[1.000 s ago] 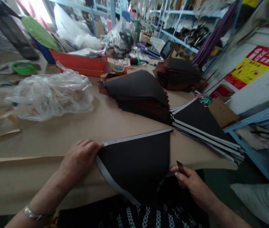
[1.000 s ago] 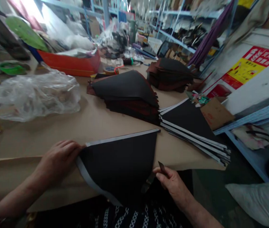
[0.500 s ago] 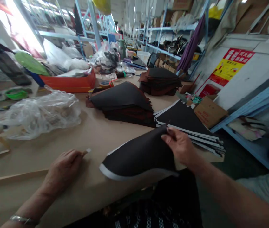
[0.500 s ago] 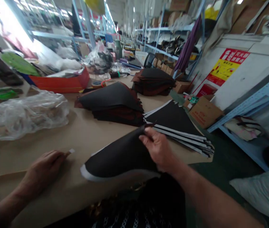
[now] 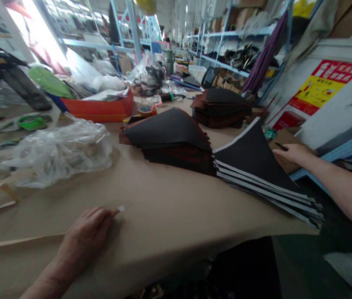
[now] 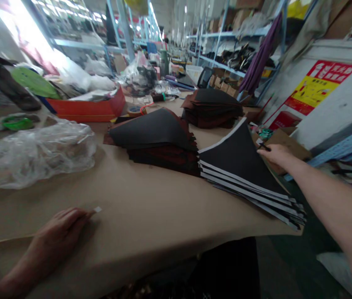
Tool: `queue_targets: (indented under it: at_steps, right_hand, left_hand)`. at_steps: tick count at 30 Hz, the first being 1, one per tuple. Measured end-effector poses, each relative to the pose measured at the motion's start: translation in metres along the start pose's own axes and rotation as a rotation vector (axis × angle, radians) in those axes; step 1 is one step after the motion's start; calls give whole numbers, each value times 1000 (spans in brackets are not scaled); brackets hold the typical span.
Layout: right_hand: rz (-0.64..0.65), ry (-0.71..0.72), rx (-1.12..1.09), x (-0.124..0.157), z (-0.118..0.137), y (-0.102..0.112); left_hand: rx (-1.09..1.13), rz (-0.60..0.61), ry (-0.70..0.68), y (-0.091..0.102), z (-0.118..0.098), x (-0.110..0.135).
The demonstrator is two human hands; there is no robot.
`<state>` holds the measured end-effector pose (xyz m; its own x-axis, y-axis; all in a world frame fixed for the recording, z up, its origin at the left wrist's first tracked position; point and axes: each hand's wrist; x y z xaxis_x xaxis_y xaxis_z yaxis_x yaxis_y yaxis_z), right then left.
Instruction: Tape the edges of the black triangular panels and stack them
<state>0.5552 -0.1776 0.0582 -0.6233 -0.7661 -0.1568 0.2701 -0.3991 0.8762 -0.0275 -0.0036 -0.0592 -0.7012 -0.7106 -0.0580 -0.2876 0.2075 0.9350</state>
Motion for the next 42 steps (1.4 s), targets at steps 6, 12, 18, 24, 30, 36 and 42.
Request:
queue_targets:
  at_steps: [6, 12, 18, 24, 30, 36, 42]
  right_hand:
    - [185, 251, 100, -33, 112, -76]
    - [284, 682, 430, -40, 220, -141]
    - [381, 768, 518, -48, 217, -145]
    - [315, 748, 565, -40, 222, -144]
    - [254, 802, 646, -32, 241, -149]
    - [203, 847, 654, -25, 254, -133]
    - [224, 1056, 606, 55, 216, -118]
  left_hand:
    - [-12, 22, -1, -4, 4, 4]
    - [-19, -5, -37, -3, 2, 5]
    - [-20, 16, -33, -4, 1, 5]
    - [-40, -18, -36, -4, -1, 4]
    - [-60, -38, -38, -3, -8, 4]
    - [-55, -58, -31, 3, -11, 2]
    - [16, -44, -15, 15, -27, 16]
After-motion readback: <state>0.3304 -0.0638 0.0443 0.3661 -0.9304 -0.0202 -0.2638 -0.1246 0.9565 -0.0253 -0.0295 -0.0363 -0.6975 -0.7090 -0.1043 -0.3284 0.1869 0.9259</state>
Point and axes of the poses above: each hand's wrist, its own x-axis away from the middle knuckle, its own y-axis out of the back of the hand, z = x × y, and after that the axes turned 12 degrees about z, right-handed
